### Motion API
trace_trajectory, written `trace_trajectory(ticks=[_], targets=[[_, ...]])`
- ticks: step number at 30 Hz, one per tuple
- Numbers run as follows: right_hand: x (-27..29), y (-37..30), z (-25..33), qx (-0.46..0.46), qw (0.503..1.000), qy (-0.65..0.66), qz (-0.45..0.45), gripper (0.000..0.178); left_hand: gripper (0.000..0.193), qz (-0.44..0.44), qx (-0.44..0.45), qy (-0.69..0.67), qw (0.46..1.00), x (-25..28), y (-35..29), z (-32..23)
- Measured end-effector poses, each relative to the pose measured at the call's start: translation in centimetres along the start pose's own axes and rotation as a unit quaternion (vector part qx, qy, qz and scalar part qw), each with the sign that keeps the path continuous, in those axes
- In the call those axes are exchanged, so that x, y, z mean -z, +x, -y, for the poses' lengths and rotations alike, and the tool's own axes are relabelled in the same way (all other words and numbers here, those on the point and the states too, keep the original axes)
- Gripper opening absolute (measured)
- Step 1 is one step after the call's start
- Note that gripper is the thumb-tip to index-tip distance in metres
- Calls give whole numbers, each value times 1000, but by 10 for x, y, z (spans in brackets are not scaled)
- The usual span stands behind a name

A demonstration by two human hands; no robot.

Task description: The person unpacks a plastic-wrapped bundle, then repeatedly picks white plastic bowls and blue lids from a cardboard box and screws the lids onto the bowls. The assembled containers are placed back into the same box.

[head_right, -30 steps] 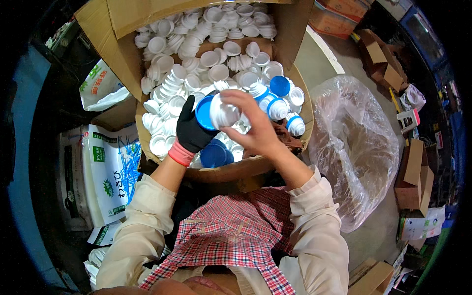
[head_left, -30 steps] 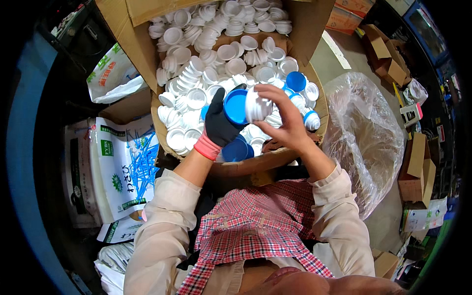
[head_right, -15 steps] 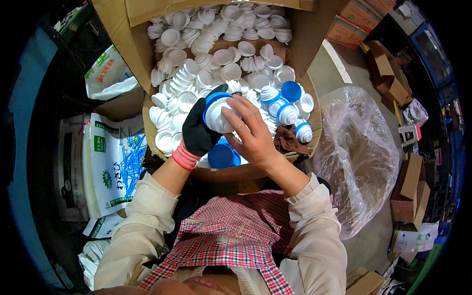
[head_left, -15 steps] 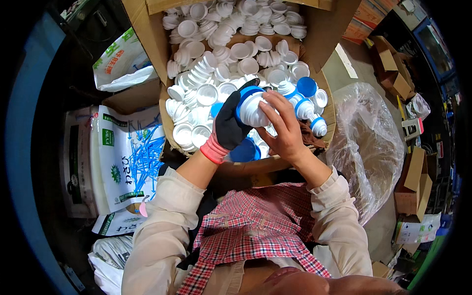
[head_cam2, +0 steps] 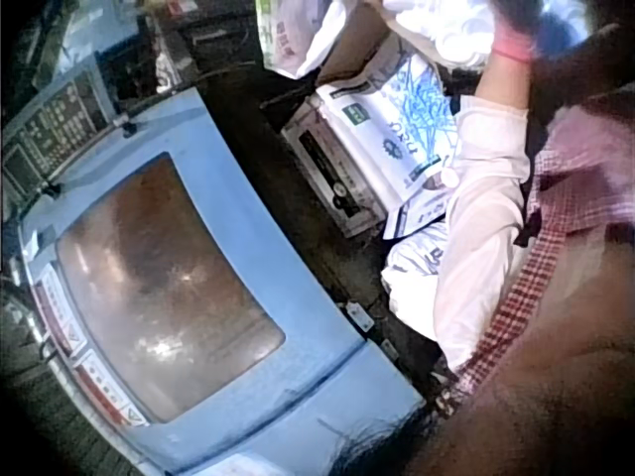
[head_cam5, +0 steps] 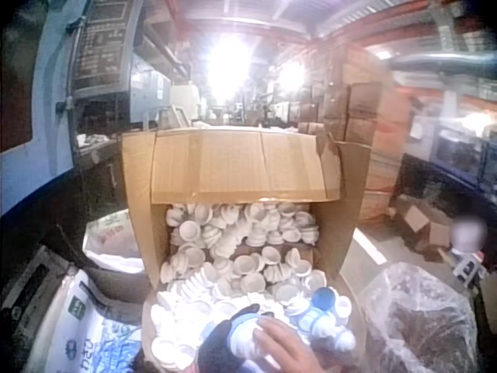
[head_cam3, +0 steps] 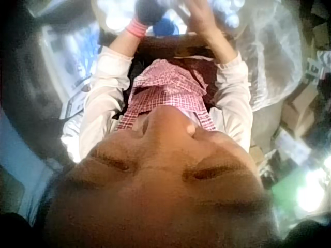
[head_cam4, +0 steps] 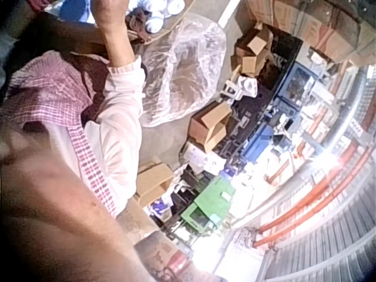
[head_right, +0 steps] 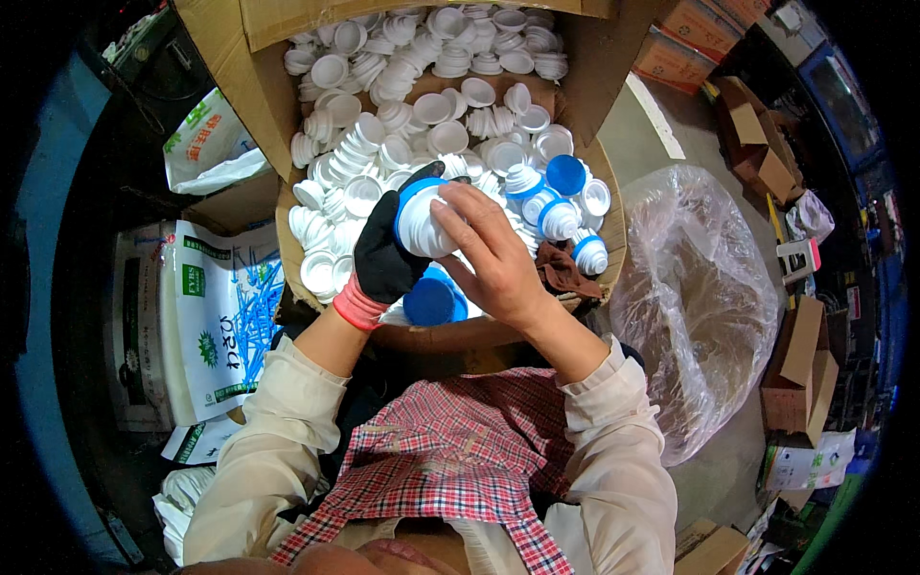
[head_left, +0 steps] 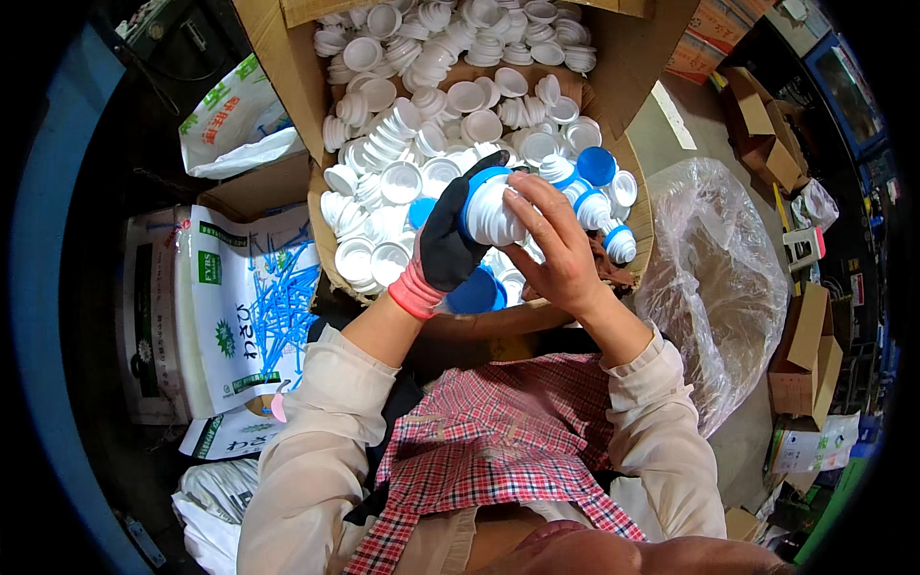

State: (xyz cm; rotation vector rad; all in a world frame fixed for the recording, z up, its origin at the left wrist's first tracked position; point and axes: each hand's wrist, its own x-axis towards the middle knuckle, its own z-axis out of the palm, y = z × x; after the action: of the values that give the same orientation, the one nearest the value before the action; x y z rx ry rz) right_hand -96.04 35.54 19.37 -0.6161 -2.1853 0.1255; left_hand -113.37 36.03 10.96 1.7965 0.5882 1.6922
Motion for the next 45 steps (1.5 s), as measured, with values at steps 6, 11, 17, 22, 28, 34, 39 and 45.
trace_trajectory(ticks=[6,11,17,22,28,34,39,45], targets=[[1,-3,-4,0,1000,7,13,66,69,-24,295,-223,929,-2,23,-44],[-5,-6,-6,-226,937,245,-101,48,73,22,282,-239,929,-6,29,-40],[-23,-11,-35,-438,848,253,-156,48,63,35,333,-18,942,-22,-3,0],[-31,-12,-53,-435,872,156,-162,66,56,40,349,251,902,-40,-10,-15],[-35,-12,-64,-459,825,321,-80,45,49,-26,406,50,912,-24,-9,9],[12,-36,-145,-439,892,107,-36,70,44,-42,389,-30,920,29,7,23],[52,-112,-232,-520,837,-125,-115,62,53,128,303,564,758,59,10,32],[31,-98,-204,-367,881,-295,-37,39,62,317,359,605,636,39,9,26]])
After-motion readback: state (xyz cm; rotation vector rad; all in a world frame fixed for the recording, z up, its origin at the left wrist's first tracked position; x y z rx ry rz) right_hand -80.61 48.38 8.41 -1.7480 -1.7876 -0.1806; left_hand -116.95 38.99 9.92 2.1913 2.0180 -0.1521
